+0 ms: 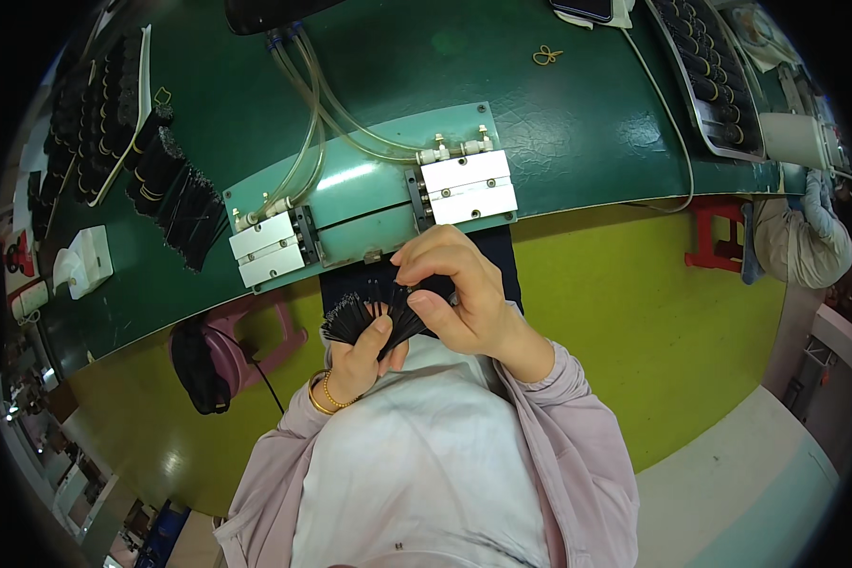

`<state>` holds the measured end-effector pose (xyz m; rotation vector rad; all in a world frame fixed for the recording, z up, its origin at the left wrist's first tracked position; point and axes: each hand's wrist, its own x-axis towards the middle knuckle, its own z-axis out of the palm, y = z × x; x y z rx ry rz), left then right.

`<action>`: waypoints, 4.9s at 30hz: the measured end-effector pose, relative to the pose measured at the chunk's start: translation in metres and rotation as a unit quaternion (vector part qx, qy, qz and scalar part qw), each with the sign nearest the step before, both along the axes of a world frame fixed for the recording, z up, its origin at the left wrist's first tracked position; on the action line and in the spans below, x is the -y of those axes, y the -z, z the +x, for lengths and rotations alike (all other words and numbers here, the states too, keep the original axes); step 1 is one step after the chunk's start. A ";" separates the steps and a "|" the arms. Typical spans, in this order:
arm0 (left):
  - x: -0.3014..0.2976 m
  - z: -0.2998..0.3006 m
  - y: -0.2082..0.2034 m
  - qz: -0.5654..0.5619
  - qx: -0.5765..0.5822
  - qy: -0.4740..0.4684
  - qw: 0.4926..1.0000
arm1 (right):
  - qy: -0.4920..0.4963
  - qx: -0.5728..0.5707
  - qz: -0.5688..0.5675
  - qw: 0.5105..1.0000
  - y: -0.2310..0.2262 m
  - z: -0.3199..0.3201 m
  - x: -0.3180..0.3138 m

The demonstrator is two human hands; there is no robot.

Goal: Assembling or sorting small electronic components at a factory workstation.

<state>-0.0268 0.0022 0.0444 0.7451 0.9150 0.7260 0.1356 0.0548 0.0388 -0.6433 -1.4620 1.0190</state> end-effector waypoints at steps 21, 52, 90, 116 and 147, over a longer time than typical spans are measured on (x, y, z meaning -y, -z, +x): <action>0.000 -0.001 -0.003 -0.020 0.011 0.026 0.999 | -0.020 -0.001 -0.064 0.998 -0.001 0.001 0.002; -0.001 0.001 -0.009 -0.061 0.052 0.036 0.996 | -0.072 -0.043 -0.054 0.995 -0.002 -0.004 -0.004; -0.006 -0.003 -0.003 -0.023 0.065 0.045 0.997 | -0.020 -0.169 -0.150 0.974 -0.006 -0.007 0.022; -0.002 0.019 0.034 0.030 0.064 -0.120 0.990 | -0.007 -0.007 -0.477 0.879 -0.006 -0.034 0.020; -0.004 0.016 0.035 -0.019 0.107 -0.114 0.988 | -0.019 0.024 -0.454 0.890 -0.005 -0.029 0.017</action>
